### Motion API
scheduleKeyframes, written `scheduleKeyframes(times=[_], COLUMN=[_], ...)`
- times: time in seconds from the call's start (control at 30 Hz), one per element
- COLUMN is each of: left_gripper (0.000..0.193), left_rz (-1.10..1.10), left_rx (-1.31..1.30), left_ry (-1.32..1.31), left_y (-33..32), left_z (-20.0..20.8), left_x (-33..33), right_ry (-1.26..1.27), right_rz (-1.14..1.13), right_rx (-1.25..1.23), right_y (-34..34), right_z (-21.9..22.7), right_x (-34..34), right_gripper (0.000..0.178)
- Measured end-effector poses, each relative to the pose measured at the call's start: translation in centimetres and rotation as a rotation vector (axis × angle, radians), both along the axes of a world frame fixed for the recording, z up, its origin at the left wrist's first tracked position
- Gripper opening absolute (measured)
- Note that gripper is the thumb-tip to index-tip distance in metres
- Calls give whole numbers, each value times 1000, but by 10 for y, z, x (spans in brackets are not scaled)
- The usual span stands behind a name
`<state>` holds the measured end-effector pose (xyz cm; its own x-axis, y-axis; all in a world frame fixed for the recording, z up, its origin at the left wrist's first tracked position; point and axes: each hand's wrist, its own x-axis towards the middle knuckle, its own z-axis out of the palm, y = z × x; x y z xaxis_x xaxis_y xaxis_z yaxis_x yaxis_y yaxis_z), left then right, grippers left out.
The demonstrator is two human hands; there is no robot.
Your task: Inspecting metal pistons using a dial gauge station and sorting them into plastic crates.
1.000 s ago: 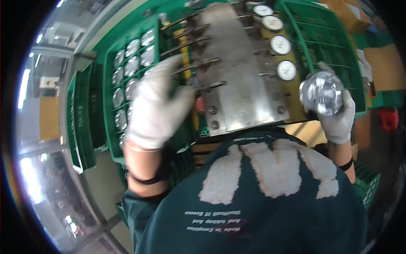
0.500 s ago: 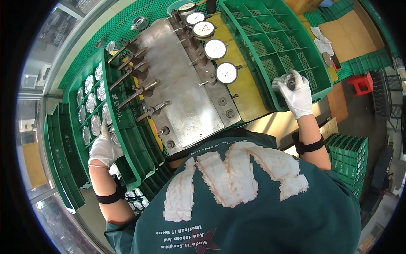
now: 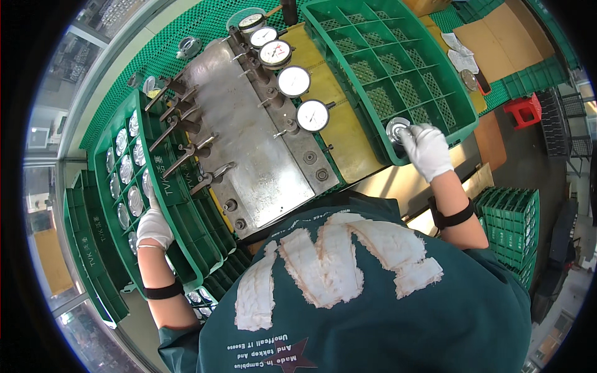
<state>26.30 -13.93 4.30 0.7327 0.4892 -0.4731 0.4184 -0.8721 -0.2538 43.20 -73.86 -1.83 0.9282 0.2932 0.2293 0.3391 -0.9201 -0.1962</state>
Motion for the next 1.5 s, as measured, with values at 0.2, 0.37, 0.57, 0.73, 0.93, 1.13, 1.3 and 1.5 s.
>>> scheduleKeyframes(times=[0.2,0.37,0.57,0.73,0.93,1.13,1.3,1.5], left_gripper=[121,101,90,84,75,78,82,74], left_rz=[2,-159,217,156,-55,-351,-466,-646], left_rx=[73,111,-261,-799,-749,-721,-864,-591], left_ry=[72,110,-757,-960,-852,-885,-1025,-851], left_y=[-14,-15,-100,-156,-214,-226,-227,-230], left_z=[6,41,122,122,108,90,76,59], left_x=[9,1,-24,-35,-6,14,26,53], right_ry=[-41,-8,-42,365,249,214,223,360], right_rz=[193,210,213,136,-92,147,376,608], right_rx=[-148,-195,-154,-158,395,641,619,635], right_y=[20,7,-3,0,-13,23,73,119], right_z=[-14,-13,-11,19,43,63,92,100], right_x=[-20,4,9,19,57,55,26,2], right_gripper=[34,30,39,46,37,29,25,22])
